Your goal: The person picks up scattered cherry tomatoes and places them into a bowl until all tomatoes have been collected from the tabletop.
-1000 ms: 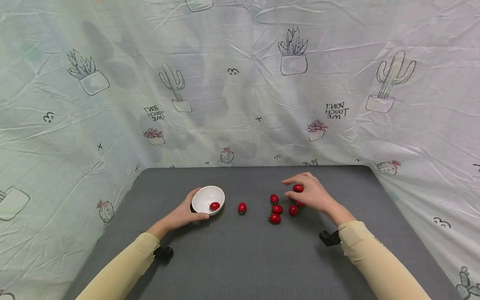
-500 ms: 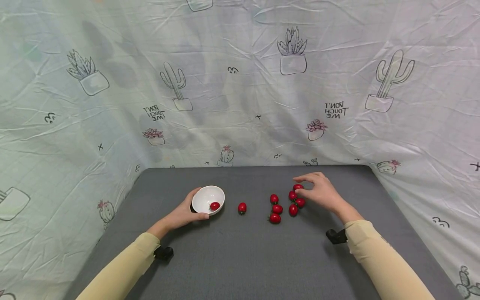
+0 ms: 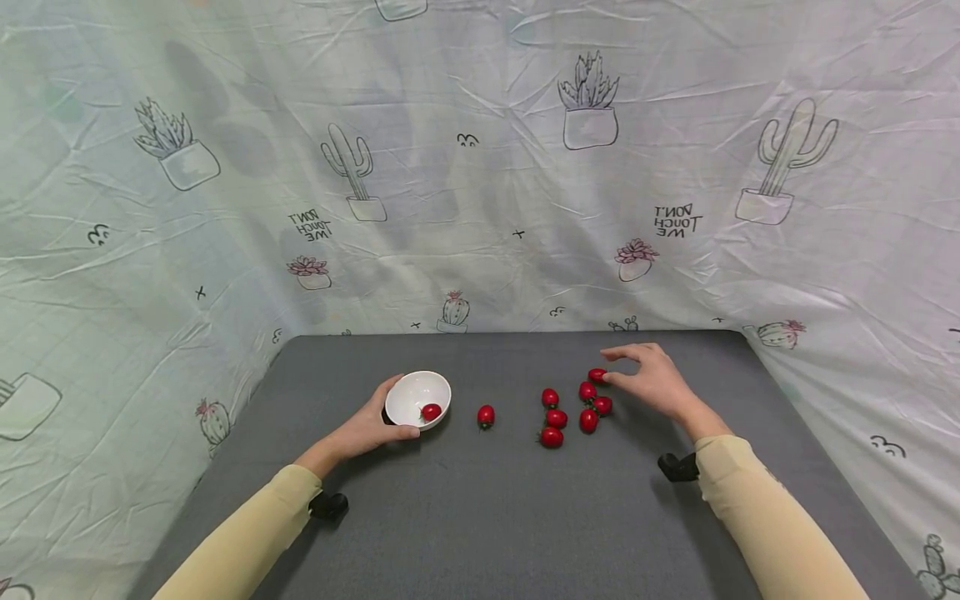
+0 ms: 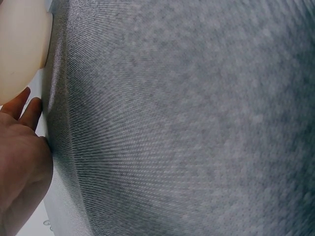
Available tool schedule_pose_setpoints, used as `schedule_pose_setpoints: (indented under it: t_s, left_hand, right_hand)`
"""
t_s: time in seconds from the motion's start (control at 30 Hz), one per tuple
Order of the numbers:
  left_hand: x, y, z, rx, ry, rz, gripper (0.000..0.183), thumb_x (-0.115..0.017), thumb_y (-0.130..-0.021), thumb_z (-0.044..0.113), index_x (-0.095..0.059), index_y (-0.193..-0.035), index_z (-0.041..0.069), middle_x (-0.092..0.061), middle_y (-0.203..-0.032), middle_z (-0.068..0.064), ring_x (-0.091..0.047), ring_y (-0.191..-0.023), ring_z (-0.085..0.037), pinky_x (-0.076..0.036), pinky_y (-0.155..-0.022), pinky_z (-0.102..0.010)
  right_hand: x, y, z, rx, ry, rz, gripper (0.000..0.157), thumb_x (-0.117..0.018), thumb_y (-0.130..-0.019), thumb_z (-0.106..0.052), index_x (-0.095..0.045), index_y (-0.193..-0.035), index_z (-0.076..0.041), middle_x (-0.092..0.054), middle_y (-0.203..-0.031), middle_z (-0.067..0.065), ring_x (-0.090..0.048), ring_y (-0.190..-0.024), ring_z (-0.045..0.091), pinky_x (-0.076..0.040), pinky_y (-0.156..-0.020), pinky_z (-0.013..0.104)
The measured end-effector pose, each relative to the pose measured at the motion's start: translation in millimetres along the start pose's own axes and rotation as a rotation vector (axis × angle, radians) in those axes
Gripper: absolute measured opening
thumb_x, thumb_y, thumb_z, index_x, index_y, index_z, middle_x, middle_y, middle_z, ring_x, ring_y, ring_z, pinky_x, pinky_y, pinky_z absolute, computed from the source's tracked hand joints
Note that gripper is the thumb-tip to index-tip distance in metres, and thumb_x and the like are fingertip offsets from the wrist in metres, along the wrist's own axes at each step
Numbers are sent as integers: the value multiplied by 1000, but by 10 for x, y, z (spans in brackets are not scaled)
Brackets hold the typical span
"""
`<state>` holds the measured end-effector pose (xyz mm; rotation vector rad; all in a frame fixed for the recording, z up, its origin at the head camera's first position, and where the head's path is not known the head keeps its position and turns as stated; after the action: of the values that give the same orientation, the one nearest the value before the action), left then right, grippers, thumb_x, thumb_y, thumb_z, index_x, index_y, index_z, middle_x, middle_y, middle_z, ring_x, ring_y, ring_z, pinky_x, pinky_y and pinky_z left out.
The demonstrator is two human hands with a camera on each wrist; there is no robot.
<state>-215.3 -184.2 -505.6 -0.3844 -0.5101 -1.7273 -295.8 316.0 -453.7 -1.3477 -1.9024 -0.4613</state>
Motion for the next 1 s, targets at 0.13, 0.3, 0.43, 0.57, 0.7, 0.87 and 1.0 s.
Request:
schedule_pose_setpoints:
  t_s: [0.13, 0.3, 0.43, 0.57, 0.7, 0.87, 1.0]
  left_hand:
    - [-7, -15, -4, -6, -2, 3, 115, -90, -77, 41, -17, -163, 17, -31, -159, -14, -39, -138, -30, -34, -111, -52]
    - [-11, -17, 3, -9, -2, 6, 115, -90, -78, 40, -17, -163, 18, -31, -159, -14, -39, -138, -30, -34, -111, -52]
    - [-10, -14, 13, -5, -5, 7, 116, -91, -77, 40, -16, -163, 18, -30, -160, -14, -39, -139, -30, -33, -111, -52]
    - [-9, -27, 5, -1, -2, 8, 115, -90, -77, 41, -16, -163, 19, -30, -160, -14, -38, -139, -30, -33, -111, -53]
    - [-9, -30, 1, 3, 0, 9, 116, -90, -77, 42, -16, -163, 19, -29, -161, -14, -38, -140, -30, -32, -111, -54]
    - [-12, -23, 18, 21, -3, 10, 117, -91, -77, 44, -16, -163, 19, -30, -161, -14, -38, -139, -31, -33, -112, -55]
    - [-17, -30, 16, 21, -14, 9, 116, -90, -78, 44, -16, -163, 17, -29, -161, -15, -39, -139, -32, -34, -111, -55]
  right_hand:
    - [5, -53, 80, -18, 18, -13, 53, -73, -98, -31, -60, -141, -4, -62, -136, 20, -33, -137, 45, -25, -106, 69]
    - [-5, -118, 171, -33, 24, -26, 52, -73, -98, -29, -60, -141, -3, -61, -136, 21, -33, -138, 46, -24, -107, 69]
    - [-16, -157, 221, -26, 16, -35, 52, -73, -98, -27, -59, -141, -2, -61, -136, 21, -33, -139, 47, -24, -107, 70]
    - [-32, -184, 261, 1, -1, -46, 52, -72, -98, -25, -58, -141, 0, -61, -137, 22, -38, -138, 46, -28, -107, 69]
    - [-59, -204, 303, 23, -24, -64, 52, -72, -98, -24, -58, -141, 2, -60, -137, 23, -42, -137, 47, -32, -105, 68]
    - [-80, -215, 353, 8, -50, -95, 54, -71, -99, -26, -57, -143, 1, -58, -141, 23, -38, -139, 48, -31, -106, 69]
    - [-84, -220, 379, -4, -67, -120, 54, -71, -99, -26, -56, -144, 0, -57, -142, 23, -36, -140, 49, -29, -107, 70]
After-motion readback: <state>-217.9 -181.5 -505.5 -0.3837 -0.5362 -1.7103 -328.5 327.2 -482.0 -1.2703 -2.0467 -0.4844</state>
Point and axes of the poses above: each hand's wrist, its own y-axis away from the middle knuckle, its own x-axis out of the back of the hand, z = x × y, the point moved 1 cm from there along -y, towards the middle knuckle
